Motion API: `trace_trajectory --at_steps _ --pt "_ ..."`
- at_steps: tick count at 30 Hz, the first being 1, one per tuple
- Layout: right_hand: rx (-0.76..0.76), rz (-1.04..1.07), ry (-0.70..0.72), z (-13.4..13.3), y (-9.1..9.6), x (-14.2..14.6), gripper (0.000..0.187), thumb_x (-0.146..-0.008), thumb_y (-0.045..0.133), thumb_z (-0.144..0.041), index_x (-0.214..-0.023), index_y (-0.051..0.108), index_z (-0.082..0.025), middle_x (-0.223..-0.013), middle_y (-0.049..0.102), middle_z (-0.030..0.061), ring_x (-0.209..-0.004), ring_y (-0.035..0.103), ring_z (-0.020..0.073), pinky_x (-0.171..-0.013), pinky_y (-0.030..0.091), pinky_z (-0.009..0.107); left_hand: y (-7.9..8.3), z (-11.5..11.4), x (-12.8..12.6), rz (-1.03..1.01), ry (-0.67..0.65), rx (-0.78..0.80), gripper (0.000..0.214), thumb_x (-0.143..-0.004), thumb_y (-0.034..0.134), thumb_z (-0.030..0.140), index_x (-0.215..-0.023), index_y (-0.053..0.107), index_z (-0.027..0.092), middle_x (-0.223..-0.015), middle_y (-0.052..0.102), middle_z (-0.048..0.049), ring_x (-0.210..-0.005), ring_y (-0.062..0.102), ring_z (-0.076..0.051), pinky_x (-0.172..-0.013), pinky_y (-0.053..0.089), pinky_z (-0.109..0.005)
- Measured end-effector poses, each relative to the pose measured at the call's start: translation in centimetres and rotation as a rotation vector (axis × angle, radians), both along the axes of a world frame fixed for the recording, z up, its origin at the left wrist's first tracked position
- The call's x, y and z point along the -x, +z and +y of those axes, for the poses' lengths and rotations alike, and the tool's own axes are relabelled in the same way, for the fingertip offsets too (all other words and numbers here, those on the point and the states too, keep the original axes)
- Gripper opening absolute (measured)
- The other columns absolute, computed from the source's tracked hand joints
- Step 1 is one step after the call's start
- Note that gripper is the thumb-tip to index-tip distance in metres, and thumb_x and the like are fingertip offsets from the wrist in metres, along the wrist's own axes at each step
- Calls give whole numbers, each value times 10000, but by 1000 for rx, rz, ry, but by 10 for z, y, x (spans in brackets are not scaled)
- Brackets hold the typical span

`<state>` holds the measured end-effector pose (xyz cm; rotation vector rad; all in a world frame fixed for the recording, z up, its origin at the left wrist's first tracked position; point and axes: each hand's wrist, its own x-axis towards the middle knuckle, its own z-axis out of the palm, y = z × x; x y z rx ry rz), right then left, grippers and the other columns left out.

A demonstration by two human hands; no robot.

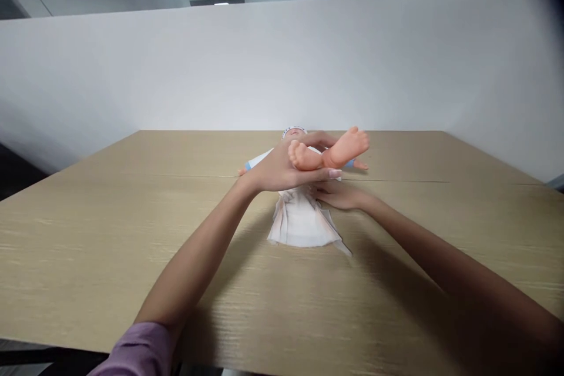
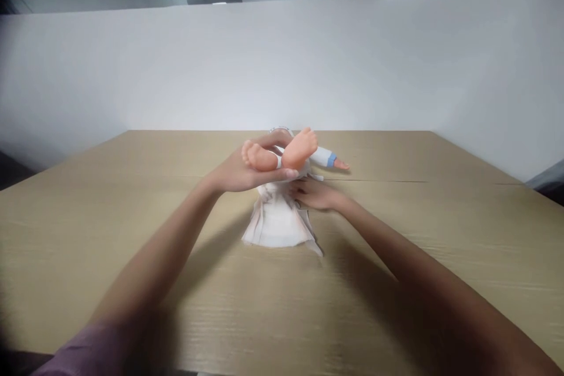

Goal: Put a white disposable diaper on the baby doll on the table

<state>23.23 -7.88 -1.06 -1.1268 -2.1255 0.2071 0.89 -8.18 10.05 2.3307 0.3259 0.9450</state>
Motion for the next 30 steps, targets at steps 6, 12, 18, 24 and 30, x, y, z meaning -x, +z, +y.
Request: trace_trajectory --at_steps 6,12,18,24,30 --pt "70 -31 -72 -55 1 -18 340 -1038 572 -371 -1348 645 -251 -1380 683 90 -1278 626 311 -1067 524 486 -8 -7 1 98 44 36 387 -886 776 455 -1183 699 219 -1204 727 -71 -1090 689 -245 -953 546 -381" --pt "-39 151 -109 -78 16 9 460 -998 619 -462 -1402 540 -258 -1415 638 98 -1332 577 332 -1126 484 508 -17 -19 -1 118 47 6 355 -875 791 438 -1150 709 228 -1154 734 -62 -1054 695 -244 -929 560 -394" --pt "-37 154 38 -72 13 -9 407 -1013 588 -417 -1374 613 -233 -1401 671 84 -1334 596 307 -1159 472 490 -38 -21 33 80 59 -24 389 -892 789 378 -1228 669 223 -1249 707 -92 -1141 676 -235 -1013 555 -393" --pt "-149 -208 204 -78 -15 -55 406 -1026 459 -227 -1367 665 -305 -1438 629 70 -1375 569 277 -1158 459 486 -93 -16 92 228 58 -212 379 -926 727 336 -1282 660 225 -1284 712 -116 -1304 623 -311 -1134 497 -498" --pt "-325 -358 279 -66 -45 -70 357 -1039 474 -134 -1291 695 -257 -1407 659 114 -1388 568 286 -1120 487 490 -138 -16 113 286 29 -217 543 -959 649 231 -1492 546 251 -1508 596 -137 -1478 487 -334 -1227 429 -552"
